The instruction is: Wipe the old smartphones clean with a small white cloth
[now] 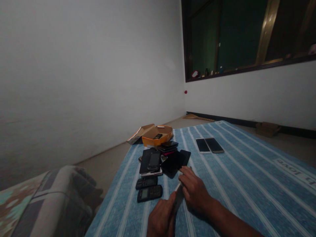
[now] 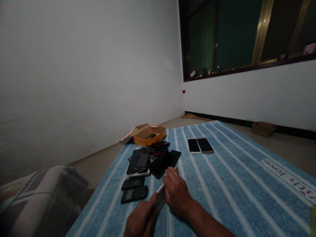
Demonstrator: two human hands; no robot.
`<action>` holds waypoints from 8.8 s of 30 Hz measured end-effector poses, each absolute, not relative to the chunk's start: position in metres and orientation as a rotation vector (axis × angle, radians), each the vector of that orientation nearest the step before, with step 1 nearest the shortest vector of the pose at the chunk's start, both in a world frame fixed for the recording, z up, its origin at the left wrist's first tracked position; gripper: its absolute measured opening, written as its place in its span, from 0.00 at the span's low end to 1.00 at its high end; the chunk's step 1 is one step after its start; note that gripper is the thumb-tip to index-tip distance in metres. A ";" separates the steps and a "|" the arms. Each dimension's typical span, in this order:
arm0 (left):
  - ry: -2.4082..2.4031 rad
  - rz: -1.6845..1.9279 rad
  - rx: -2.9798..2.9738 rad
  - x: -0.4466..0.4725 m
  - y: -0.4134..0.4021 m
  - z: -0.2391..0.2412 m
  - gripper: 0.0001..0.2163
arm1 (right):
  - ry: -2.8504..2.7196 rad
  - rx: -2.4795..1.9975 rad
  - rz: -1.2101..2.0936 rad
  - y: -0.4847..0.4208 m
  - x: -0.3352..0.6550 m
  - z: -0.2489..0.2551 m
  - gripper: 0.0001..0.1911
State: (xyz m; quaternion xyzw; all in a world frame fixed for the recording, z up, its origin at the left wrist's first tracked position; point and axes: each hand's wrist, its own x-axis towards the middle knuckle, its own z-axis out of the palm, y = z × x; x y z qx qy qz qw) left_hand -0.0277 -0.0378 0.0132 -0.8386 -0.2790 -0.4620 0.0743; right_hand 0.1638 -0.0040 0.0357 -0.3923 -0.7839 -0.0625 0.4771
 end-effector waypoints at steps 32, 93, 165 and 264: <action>-0.798 -1.200 -2.589 -0.032 -0.044 0.025 0.26 | -1.460 -1.059 0.197 0.017 0.199 0.053 0.13; -0.781 -1.289 -2.512 -0.027 -0.046 0.033 0.24 | -1.960 -0.798 0.239 -0.028 0.155 0.078 0.09; -1.030 -1.192 -2.536 -0.027 -0.050 0.026 0.15 | -2.150 -1.044 0.467 -0.013 0.171 0.086 0.12; -1.223 -1.366 -2.455 -0.026 -0.049 0.034 0.16 | -2.089 -1.298 0.213 0.011 0.205 0.074 0.14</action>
